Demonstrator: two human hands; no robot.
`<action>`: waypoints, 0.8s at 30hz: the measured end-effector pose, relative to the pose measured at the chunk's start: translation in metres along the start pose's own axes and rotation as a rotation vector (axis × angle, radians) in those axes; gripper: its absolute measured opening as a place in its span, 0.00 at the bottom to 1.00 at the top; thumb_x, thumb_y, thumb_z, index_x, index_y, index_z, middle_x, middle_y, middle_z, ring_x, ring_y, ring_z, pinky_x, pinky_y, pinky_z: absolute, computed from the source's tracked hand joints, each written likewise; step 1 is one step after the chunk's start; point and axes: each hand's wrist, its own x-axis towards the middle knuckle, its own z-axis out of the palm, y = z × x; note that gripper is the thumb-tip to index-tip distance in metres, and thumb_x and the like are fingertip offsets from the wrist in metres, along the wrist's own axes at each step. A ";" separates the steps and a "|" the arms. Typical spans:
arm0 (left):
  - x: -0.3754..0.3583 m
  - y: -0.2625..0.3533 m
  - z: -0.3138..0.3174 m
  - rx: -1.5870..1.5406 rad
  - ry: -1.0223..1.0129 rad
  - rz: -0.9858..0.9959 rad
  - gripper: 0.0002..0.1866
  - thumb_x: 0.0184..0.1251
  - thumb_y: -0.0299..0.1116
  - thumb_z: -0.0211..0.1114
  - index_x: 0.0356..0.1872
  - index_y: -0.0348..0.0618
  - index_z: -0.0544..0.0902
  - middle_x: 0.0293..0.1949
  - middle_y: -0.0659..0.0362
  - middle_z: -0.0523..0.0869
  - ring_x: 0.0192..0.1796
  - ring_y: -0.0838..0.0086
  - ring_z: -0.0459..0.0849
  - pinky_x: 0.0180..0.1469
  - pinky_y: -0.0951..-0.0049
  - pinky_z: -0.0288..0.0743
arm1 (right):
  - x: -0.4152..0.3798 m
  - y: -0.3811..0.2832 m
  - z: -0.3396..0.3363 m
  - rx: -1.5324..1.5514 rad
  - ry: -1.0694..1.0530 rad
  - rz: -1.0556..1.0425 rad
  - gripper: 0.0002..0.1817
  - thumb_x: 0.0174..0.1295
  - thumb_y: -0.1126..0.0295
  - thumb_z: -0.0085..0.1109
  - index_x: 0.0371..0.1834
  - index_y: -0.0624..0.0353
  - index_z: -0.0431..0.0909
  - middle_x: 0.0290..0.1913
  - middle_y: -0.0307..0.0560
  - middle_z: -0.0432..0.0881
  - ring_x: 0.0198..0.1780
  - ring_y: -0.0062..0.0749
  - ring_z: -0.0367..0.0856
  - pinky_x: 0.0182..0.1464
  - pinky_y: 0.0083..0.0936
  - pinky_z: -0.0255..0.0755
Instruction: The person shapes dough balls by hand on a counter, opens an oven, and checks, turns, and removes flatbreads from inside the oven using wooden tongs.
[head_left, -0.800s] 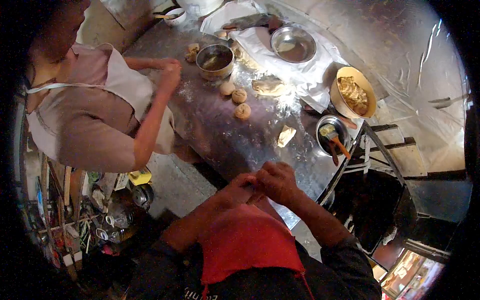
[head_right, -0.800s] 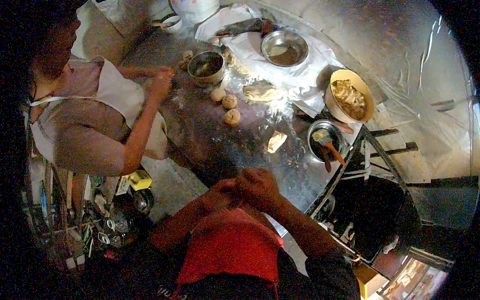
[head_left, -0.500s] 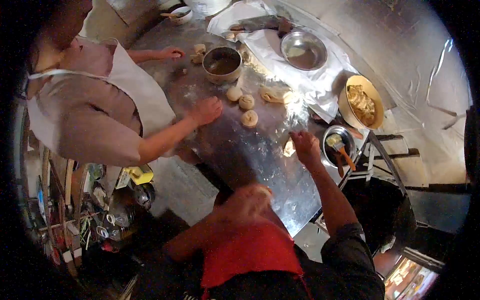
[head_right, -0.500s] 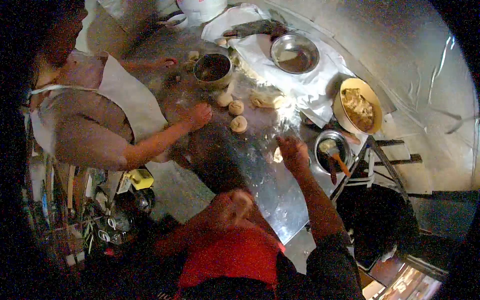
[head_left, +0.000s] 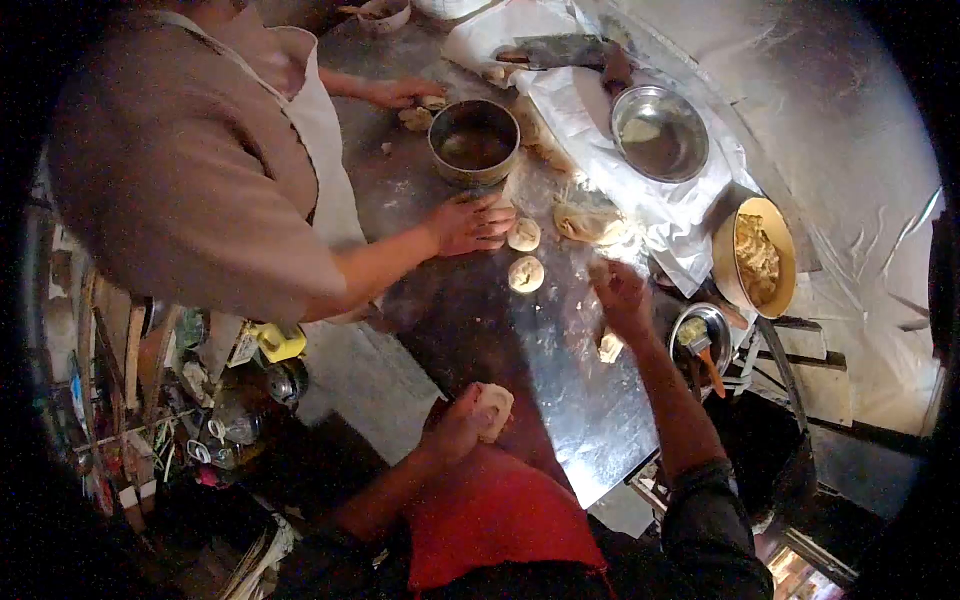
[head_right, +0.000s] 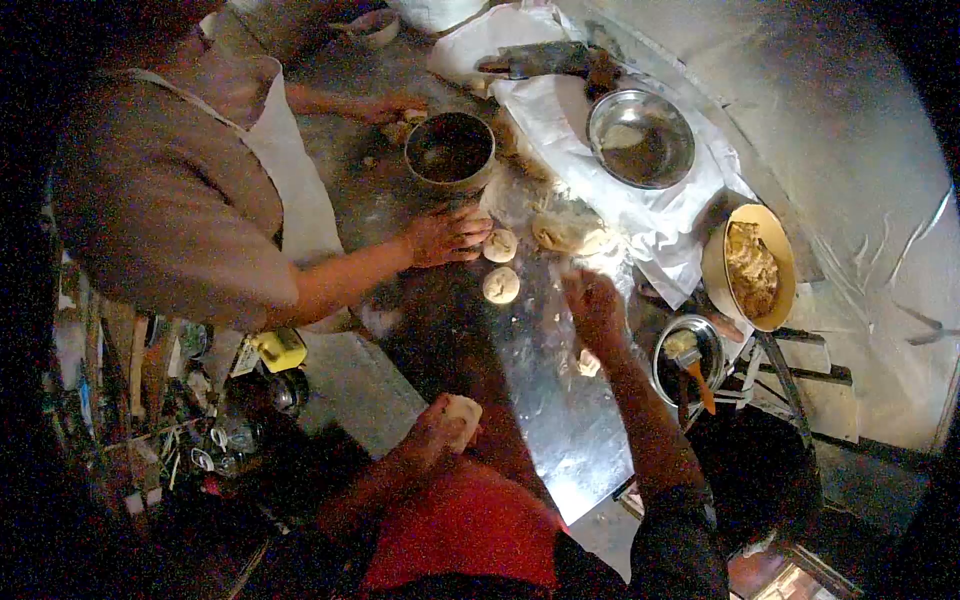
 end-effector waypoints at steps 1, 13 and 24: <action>-0.002 0.009 0.010 0.065 0.028 0.003 0.21 0.69 0.42 0.61 0.56 0.42 0.72 0.39 0.57 0.81 0.36 0.74 0.81 0.38 0.74 0.78 | 0.020 -0.005 -0.001 0.063 0.053 -0.058 0.16 0.68 0.60 0.56 0.43 0.64 0.82 0.37 0.57 0.84 0.38 0.43 0.84 0.41 0.37 0.77; -0.005 -0.031 -0.029 -0.073 -0.182 -0.083 0.16 0.70 0.42 0.61 0.48 0.40 0.79 0.33 0.59 0.81 0.29 0.79 0.76 0.37 0.75 0.74 | 0.227 -0.126 0.087 -0.272 -0.072 -0.588 0.12 0.60 0.65 0.60 0.42 0.58 0.86 0.40 0.56 0.85 0.40 0.50 0.84 0.44 0.38 0.78; -0.022 0.022 -0.001 -0.298 0.050 -0.056 0.27 0.70 0.40 0.61 0.66 0.40 0.70 0.51 0.51 0.83 0.40 0.72 0.82 0.43 0.70 0.77 | 0.260 -0.132 0.142 -0.531 -0.169 -0.472 0.08 0.58 0.67 0.60 0.36 0.56 0.85 0.37 0.54 0.86 0.42 0.52 0.86 0.43 0.42 0.80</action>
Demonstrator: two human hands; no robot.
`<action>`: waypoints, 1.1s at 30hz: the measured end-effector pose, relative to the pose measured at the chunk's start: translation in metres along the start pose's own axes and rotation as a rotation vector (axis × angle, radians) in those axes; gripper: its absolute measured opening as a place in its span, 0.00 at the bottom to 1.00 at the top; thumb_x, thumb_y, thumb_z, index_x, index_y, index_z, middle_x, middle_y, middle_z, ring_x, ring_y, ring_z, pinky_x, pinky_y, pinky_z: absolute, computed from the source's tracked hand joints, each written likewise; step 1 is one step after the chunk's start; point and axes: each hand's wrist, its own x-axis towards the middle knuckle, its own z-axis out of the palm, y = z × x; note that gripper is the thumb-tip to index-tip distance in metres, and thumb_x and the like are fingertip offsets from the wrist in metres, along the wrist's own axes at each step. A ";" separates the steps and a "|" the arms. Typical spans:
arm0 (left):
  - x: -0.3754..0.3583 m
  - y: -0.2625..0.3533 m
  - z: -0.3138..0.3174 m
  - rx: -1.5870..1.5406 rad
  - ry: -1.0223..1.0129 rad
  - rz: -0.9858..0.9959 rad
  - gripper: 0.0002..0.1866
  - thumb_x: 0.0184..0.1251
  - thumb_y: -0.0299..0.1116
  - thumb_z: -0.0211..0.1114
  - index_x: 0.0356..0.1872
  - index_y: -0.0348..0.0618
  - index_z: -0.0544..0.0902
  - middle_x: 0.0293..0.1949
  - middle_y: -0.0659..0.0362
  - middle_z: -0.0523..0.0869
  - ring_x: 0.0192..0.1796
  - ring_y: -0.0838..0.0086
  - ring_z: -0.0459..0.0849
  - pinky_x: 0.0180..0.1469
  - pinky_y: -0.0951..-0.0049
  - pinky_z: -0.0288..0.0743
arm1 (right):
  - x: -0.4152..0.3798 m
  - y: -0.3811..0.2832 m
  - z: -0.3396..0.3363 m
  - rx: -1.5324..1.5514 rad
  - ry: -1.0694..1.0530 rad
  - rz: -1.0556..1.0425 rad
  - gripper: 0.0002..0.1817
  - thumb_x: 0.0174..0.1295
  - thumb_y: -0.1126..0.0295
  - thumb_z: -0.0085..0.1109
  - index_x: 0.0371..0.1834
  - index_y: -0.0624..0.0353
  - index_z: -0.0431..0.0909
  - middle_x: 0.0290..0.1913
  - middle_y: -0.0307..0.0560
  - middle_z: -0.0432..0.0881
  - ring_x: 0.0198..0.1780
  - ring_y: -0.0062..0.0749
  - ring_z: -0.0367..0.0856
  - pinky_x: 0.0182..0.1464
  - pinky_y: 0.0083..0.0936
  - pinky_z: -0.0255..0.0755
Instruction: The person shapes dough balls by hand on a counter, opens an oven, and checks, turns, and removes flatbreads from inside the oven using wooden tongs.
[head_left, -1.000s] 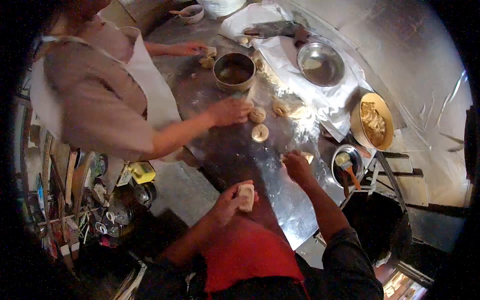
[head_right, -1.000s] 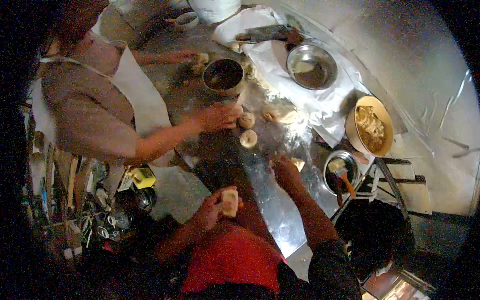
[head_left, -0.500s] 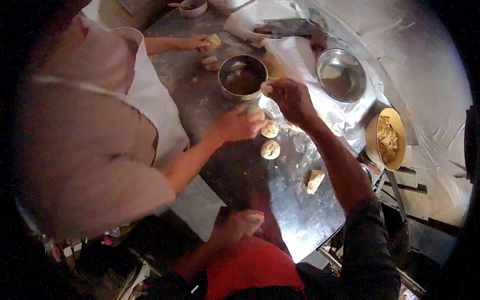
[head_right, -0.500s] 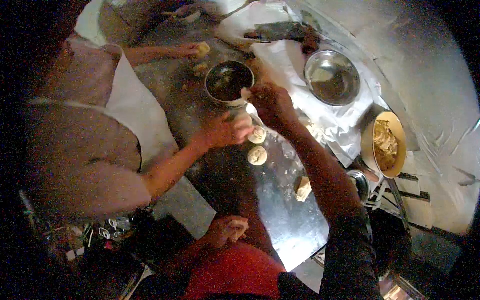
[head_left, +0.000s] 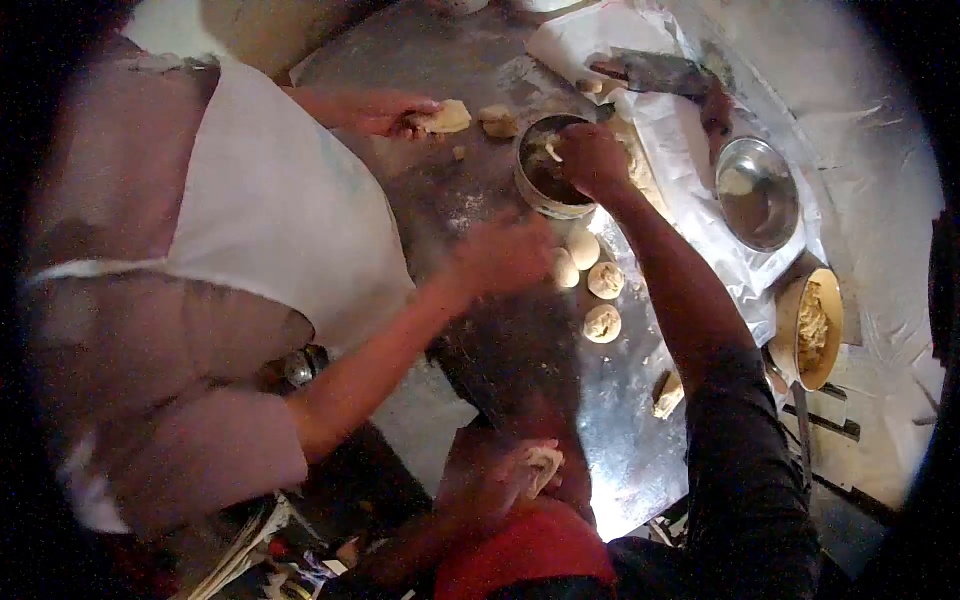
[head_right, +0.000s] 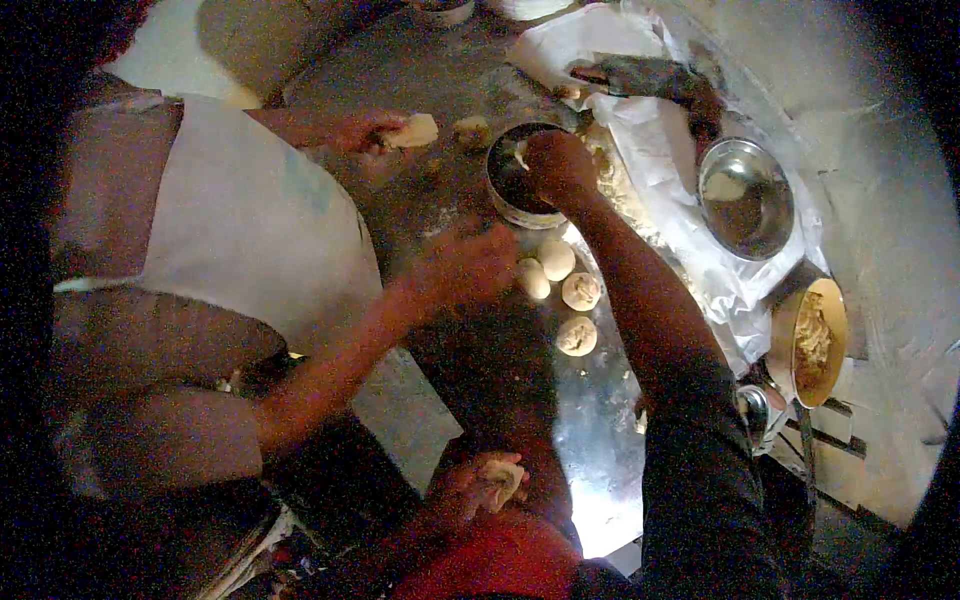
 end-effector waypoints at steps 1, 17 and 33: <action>0.009 -0.004 -0.005 0.078 0.011 0.109 0.25 0.70 0.43 0.60 0.63 0.41 0.72 0.50 0.52 0.83 0.40 0.71 0.82 0.44 0.70 0.77 | -0.007 -0.002 -0.017 0.145 0.145 0.078 0.07 0.57 0.68 0.61 0.36 0.54 0.86 0.36 0.54 0.87 0.41 0.53 0.85 0.41 0.42 0.80; 0.007 0.019 0.115 0.077 -0.176 0.346 0.15 0.75 0.32 0.55 0.59 0.44 0.73 0.55 0.60 0.77 0.54 0.75 0.78 0.54 0.75 0.74 | -0.396 -0.119 -0.127 0.654 0.326 0.499 0.18 0.55 0.70 0.70 0.47 0.60 0.76 0.44 0.50 0.80 0.45 0.36 0.83 0.46 0.29 0.79; -0.067 -0.015 0.145 -0.164 -0.585 0.081 0.34 0.71 0.20 0.49 0.77 0.51 0.52 0.68 0.55 0.65 0.65 0.72 0.69 0.66 0.73 0.65 | -0.490 -0.119 -0.154 0.151 0.187 -0.242 0.37 0.43 0.57 0.74 0.59 0.53 0.72 0.60 0.52 0.73 0.64 0.49 0.70 0.69 0.47 0.57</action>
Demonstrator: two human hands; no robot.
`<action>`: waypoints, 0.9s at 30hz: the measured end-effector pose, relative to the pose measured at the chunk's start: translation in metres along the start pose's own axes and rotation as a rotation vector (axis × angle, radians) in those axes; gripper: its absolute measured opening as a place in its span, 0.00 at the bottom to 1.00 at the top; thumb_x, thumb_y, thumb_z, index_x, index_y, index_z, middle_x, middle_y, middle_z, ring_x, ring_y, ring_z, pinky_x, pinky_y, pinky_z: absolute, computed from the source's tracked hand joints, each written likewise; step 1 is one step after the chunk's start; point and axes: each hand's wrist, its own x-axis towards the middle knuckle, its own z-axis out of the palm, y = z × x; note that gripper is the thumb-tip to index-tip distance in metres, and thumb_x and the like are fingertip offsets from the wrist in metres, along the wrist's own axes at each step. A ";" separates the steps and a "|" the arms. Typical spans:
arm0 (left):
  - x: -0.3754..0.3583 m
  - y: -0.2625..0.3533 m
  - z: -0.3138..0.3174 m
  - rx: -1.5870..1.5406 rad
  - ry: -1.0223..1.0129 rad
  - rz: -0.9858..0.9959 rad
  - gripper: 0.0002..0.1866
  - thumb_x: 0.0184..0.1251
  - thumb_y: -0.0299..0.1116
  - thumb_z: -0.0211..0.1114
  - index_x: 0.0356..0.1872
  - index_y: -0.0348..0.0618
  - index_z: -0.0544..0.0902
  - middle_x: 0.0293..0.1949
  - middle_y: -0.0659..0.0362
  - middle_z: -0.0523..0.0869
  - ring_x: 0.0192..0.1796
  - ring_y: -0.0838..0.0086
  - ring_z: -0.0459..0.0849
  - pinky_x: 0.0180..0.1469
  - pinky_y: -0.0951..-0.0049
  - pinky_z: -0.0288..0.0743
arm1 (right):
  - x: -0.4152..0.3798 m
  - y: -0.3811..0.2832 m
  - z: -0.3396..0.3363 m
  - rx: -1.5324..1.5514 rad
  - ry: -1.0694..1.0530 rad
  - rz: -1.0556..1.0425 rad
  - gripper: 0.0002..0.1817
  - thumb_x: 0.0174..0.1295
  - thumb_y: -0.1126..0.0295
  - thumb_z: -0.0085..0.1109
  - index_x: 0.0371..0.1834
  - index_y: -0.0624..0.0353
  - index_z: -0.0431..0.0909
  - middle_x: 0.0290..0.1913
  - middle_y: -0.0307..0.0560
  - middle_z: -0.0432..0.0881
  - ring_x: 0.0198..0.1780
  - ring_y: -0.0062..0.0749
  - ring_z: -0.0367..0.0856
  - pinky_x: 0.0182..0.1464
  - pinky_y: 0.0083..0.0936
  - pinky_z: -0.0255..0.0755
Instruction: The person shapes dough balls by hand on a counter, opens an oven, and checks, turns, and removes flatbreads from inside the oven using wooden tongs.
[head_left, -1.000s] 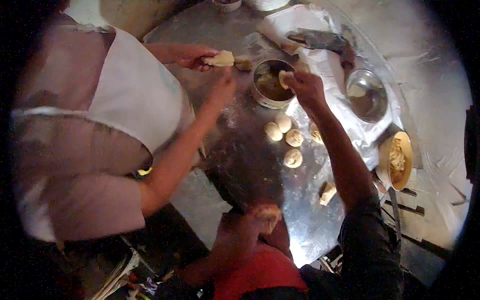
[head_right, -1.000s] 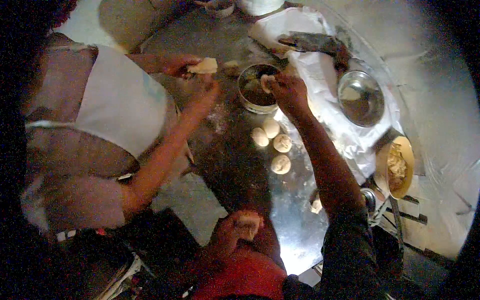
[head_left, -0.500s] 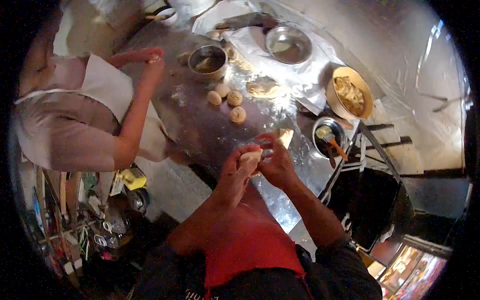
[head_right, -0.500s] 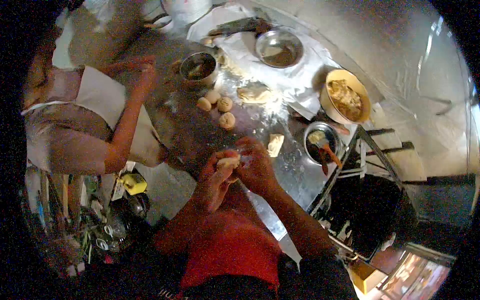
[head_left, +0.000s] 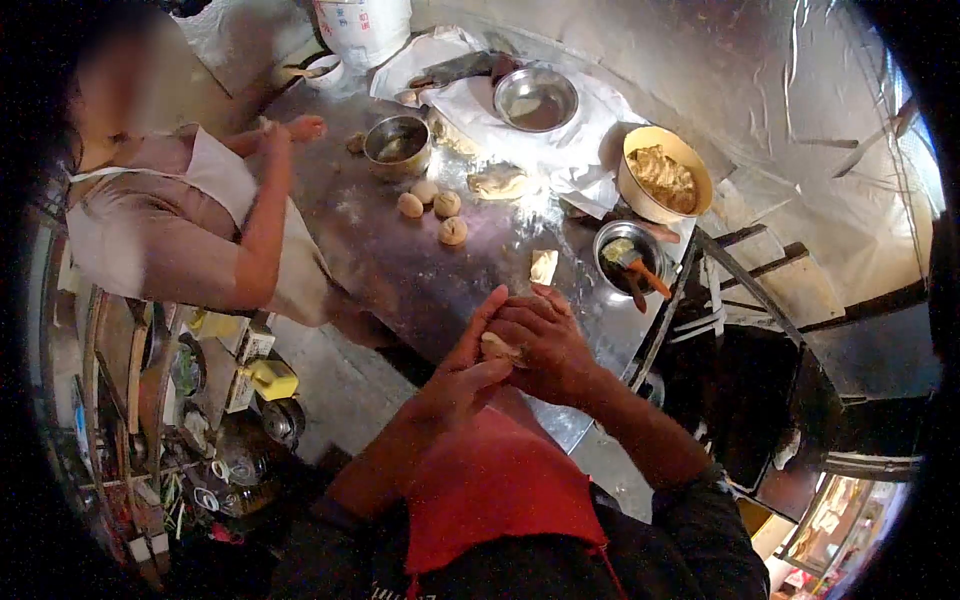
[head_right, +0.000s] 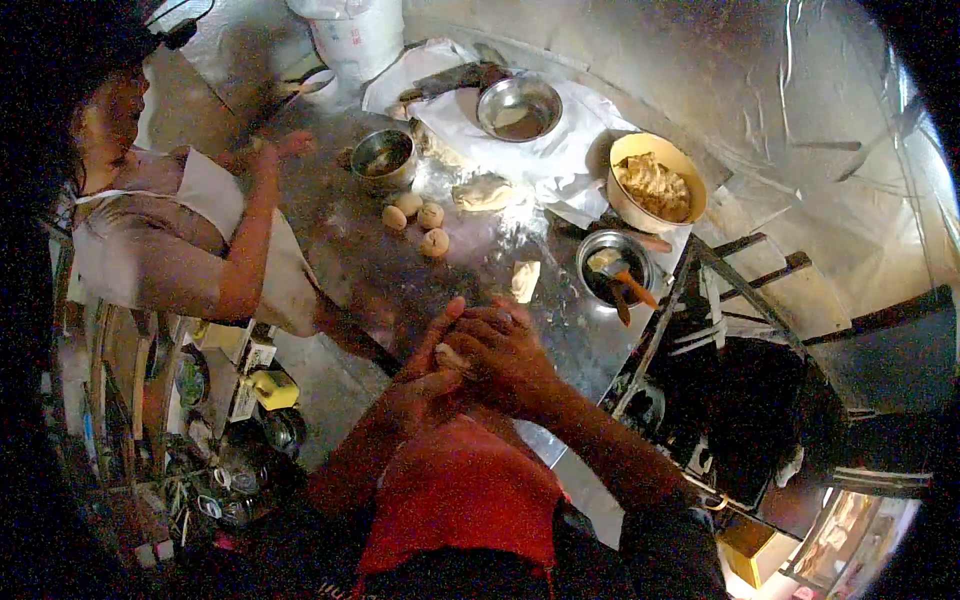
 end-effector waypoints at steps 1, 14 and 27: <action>0.001 0.000 0.000 0.240 0.042 0.067 0.36 0.69 0.19 0.50 0.77 0.51 0.53 0.68 0.54 0.65 0.65 0.71 0.69 0.66 0.71 0.64 | 0.001 -0.003 0.002 -0.053 0.085 -0.018 0.36 0.44 0.58 0.74 0.59 0.53 0.73 0.59 0.51 0.74 0.64 0.49 0.70 0.69 0.48 0.57; -0.016 0.020 0.022 0.574 0.108 0.091 0.40 0.61 0.13 0.55 0.75 0.48 0.57 0.65 0.54 0.69 0.64 0.70 0.71 0.62 0.70 0.70 | 0.009 -0.017 0.005 0.137 0.094 -0.029 0.28 0.52 0.61 0.65 0.58 0.55 0.73 0.58 0.53 0.76 0.62 0.53 0.71 0.69 0.50 0.56; -0.013 0.037 0.006 0.954 0.027 0.113 0.38 0.63 0.15 0.51 0.75 0.46 0.54 0.69 0.53 0.66 0.68 0.66 0.69 0.66 0.66 0.67 | 0.026 -0.021 0.004 -0.045 0.089 -0.007 0.30 0.48 0.62 0.69 0.56 0.58 0.75 0.60 0.51 0.74 0.63 0.49 0.72 0.67 0.46 0.61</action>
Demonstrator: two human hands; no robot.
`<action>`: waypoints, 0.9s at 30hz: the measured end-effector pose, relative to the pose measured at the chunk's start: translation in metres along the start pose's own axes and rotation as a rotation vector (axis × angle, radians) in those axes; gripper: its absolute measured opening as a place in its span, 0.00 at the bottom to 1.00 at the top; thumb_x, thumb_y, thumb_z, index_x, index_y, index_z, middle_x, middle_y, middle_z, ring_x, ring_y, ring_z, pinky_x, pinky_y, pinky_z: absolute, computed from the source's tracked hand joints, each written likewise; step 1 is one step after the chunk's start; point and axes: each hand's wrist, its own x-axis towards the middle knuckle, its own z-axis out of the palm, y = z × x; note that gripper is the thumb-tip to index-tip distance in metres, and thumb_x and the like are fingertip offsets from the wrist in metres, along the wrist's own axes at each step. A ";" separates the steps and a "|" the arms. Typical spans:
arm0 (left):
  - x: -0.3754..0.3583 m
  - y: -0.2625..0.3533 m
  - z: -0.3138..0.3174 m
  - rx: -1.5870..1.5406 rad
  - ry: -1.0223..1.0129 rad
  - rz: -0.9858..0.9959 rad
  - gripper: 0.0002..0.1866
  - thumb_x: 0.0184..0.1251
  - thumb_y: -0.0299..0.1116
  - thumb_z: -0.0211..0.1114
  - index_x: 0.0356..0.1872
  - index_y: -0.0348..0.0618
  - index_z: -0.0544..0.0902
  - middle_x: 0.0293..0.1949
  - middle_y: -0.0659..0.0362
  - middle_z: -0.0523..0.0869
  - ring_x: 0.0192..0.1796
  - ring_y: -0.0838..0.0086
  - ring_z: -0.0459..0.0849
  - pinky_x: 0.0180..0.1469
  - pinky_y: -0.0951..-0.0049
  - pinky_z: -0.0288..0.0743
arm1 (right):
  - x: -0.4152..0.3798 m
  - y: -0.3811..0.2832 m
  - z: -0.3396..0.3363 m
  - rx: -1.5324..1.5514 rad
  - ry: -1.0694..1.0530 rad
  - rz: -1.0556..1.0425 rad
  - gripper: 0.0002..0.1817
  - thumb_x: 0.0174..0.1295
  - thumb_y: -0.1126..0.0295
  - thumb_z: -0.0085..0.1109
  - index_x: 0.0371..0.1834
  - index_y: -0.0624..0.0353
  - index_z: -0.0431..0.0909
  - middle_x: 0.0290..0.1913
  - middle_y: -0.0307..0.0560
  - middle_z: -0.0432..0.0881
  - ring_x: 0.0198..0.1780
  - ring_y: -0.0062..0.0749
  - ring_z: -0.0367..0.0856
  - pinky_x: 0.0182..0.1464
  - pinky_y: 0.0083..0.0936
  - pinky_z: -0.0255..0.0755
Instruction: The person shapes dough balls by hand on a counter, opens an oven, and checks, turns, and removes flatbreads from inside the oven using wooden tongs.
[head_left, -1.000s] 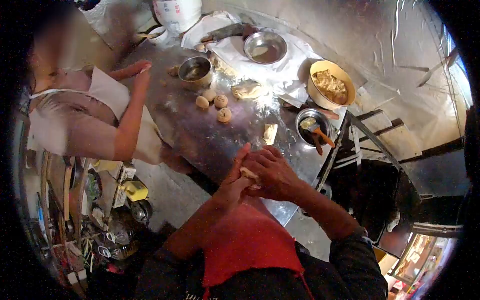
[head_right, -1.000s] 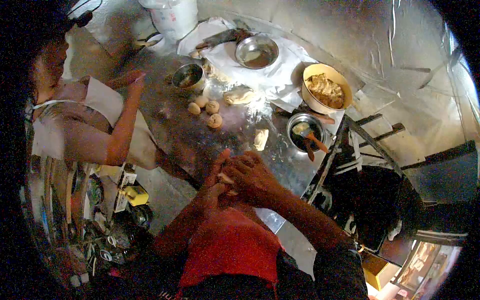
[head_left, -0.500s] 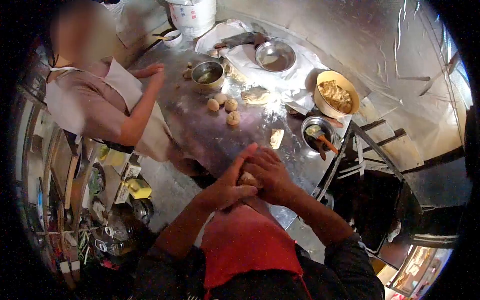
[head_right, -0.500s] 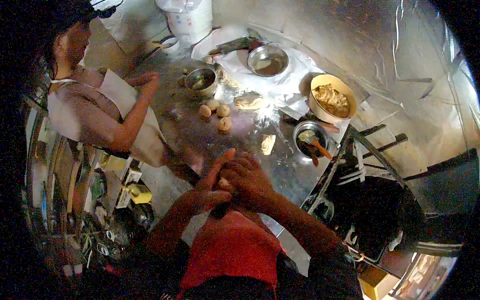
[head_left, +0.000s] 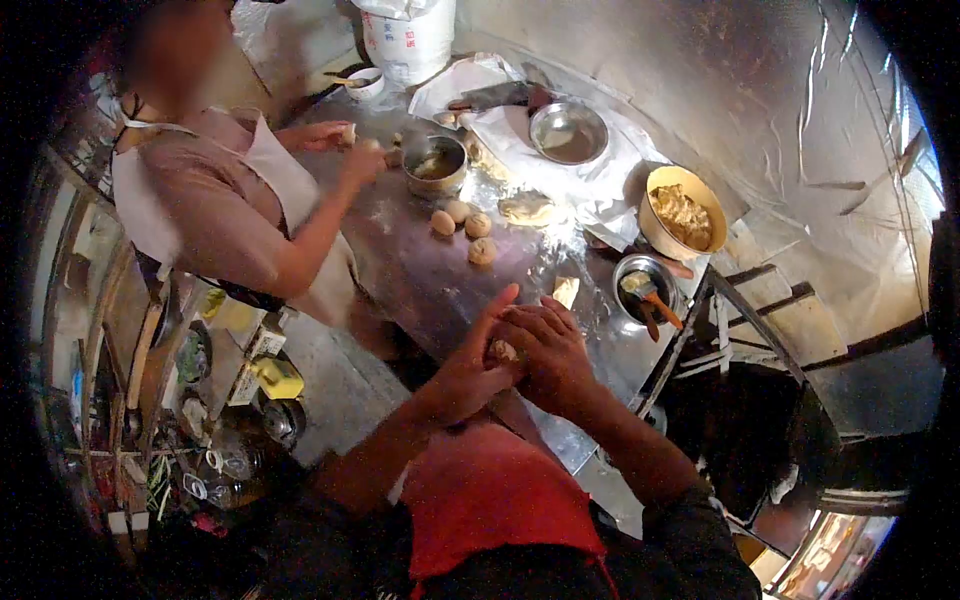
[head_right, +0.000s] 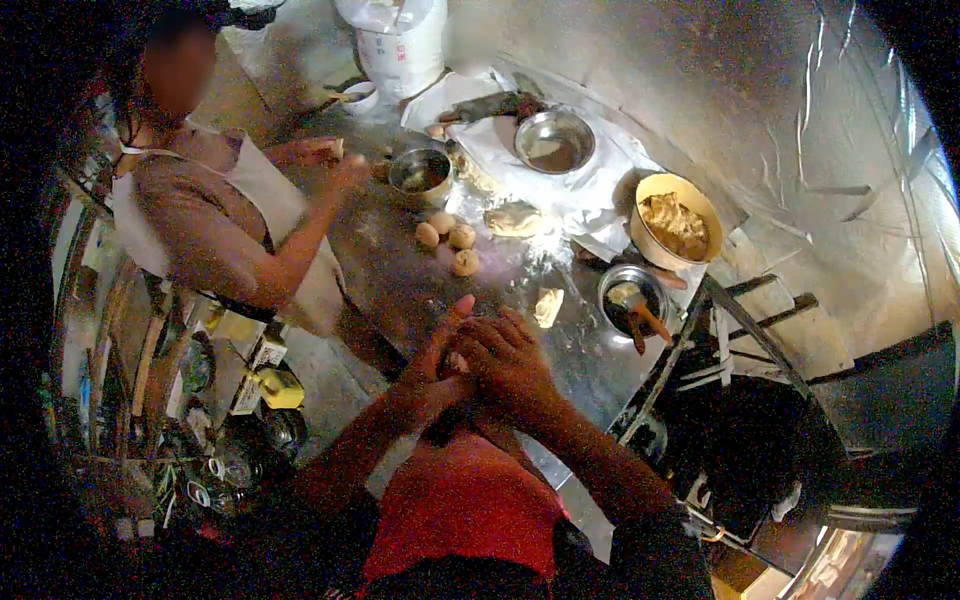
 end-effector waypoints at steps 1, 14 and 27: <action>0.004 -0.011 -0.001 0.168 0.041 0.140 0.39 0.62 0.15 0.51 0.76 0.46 0.53 0.69 0.53 0.66 0.68 0.64 0.68 0.67 0.65 0.65 | 0.006 -0.002 -0.001 0.014 0.035 0.023 0.29 0.48 0.62 0.68 0.57 0.57 0.75 0.60 0.52 0.74 0.63 0.49 0.72 0.67 0.47 0.61; 0.006 0.020 -0.011 -0.958 -0.277 0.378 0.28 0.77 0.38 0.52 0.74 0.50 0.57 0.67 0.59 0.70 0.66 0.69 0.71 0.68 0.67 0.66 | 0.075 -0.009 -0.021 0.610 0.362 0.071 0.11 0.62 0.65 0.59 0.36 0.63 0.79 0.41 0.54 0.82 0.50 0.48 0.80 0.57 0.43 0.71; 0.009 0.006 -0.022 -0.500 0.226 0.163 0.24 0.77 0.40 0.52 0.70 0.48 0.66 0.61 0.62 0.75 0.60 0.75 0.75 0.63 0.70 0.70 | 0.105 0.027 0.039 0.896 0.331 0.008 0.14 0.67 0.65 0.52 0.49 0.58 0.83 0.52 0.54 0.83 0.52 0.46 0.80 0.54 0.35 0.76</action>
